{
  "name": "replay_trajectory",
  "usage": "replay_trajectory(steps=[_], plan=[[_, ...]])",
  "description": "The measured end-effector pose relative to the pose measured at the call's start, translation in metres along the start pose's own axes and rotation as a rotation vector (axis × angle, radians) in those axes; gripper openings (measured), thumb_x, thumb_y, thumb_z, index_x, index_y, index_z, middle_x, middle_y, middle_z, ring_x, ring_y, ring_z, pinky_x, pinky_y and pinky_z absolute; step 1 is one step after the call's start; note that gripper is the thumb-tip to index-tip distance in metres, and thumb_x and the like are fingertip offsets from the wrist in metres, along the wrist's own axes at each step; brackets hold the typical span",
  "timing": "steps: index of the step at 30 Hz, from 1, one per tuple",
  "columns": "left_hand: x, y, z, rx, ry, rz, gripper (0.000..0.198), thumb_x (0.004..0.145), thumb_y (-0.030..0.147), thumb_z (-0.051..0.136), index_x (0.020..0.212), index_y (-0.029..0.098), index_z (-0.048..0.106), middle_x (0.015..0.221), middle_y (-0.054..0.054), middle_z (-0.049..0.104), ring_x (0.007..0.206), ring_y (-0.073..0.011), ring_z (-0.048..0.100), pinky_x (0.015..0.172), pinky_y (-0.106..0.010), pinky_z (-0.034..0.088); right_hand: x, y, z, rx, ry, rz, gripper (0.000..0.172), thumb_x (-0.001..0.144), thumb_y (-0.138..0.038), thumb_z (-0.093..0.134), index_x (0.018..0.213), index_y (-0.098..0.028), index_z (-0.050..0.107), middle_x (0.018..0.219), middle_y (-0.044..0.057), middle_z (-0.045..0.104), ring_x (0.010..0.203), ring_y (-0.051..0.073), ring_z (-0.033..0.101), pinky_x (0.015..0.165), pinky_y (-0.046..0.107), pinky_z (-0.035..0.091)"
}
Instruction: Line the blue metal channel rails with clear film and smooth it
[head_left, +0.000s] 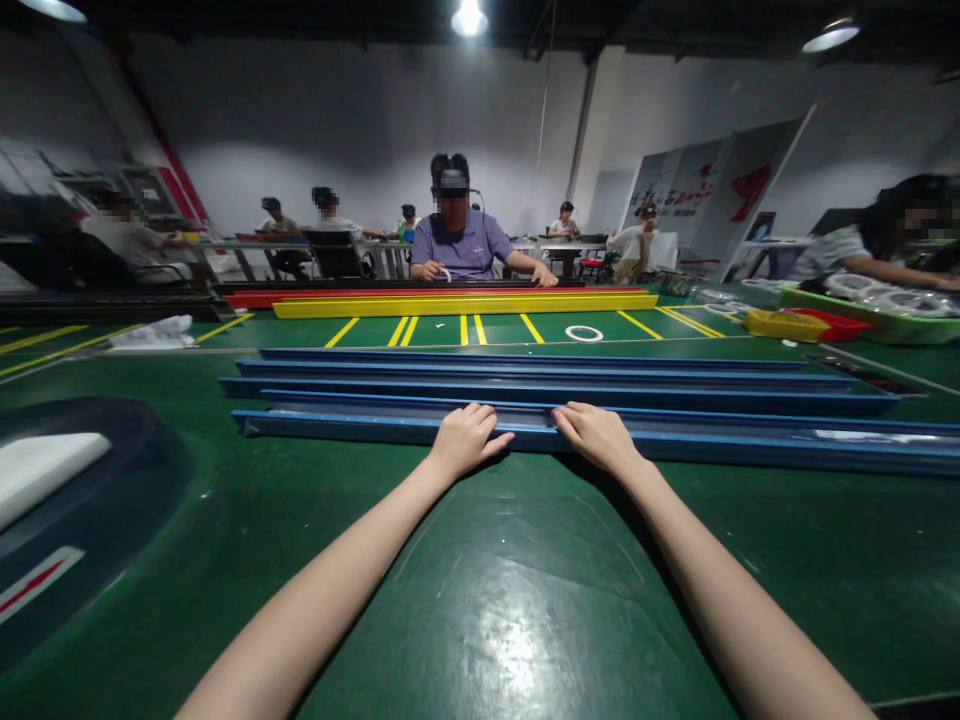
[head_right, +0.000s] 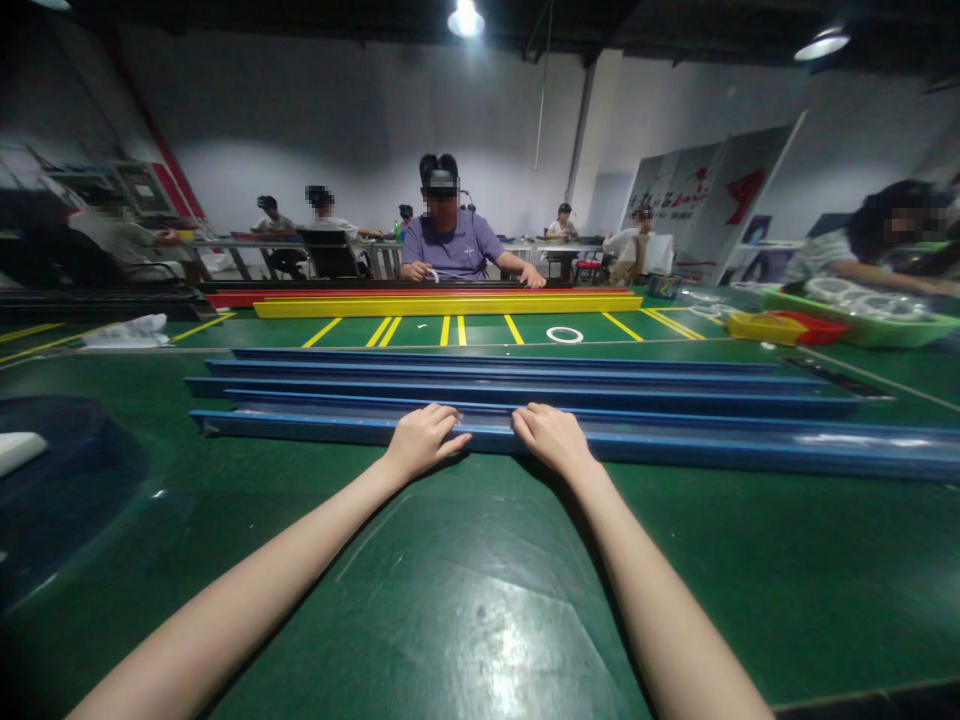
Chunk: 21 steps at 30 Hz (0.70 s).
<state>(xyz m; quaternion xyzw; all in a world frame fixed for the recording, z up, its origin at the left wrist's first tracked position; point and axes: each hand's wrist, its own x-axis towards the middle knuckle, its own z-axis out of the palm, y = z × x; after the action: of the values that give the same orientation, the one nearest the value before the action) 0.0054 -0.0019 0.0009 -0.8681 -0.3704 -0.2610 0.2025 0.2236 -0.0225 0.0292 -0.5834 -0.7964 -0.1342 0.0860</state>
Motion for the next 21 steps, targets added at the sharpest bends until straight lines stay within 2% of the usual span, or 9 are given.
replay_trajectory(steps=[10, 21], plan=[[0.0002, 0.0002, 0.0001, 0.0, 0.016, -0.006, 0.038, 0.084, 0.045, 0.035, 0.075, 0.015, 0.056, 0.085, -0.005, 0.06, 0.078, -0.0152, 0.053, 0.061, -0.026, 0.038, 0.0007, -0.0001, -0.0009, 0.023, -0.006, 0.013, 0.04, 0.088, -0.036, 0.021, 0.084, -0.022, 0.059, 0.08, 0.0, 0.06, 0.074, 0.01, 0.054, 0.052, 0.021, 0.026], [0.0002, 0.0001, 0.0002, -0.008, 0.015, -0.009, 0.038, 0.084, 0.046, 0.034, 0.072, 0.016, 0.055, 0.078, -0.005, 0.059, 0.076, -0.0152, 0.053, 0.06, -0.025, 0.038, 0.0002, -0.0005, -0.0017, 0.035, 0.006, 0.015, 0.042, 0.088, -0.036, 0.021, 0.081, -0.022, 0.06, 0.08, 0.001, 0.06, 0.073, 0.01, 0.054, 0.053, 0.02, 0.026]])
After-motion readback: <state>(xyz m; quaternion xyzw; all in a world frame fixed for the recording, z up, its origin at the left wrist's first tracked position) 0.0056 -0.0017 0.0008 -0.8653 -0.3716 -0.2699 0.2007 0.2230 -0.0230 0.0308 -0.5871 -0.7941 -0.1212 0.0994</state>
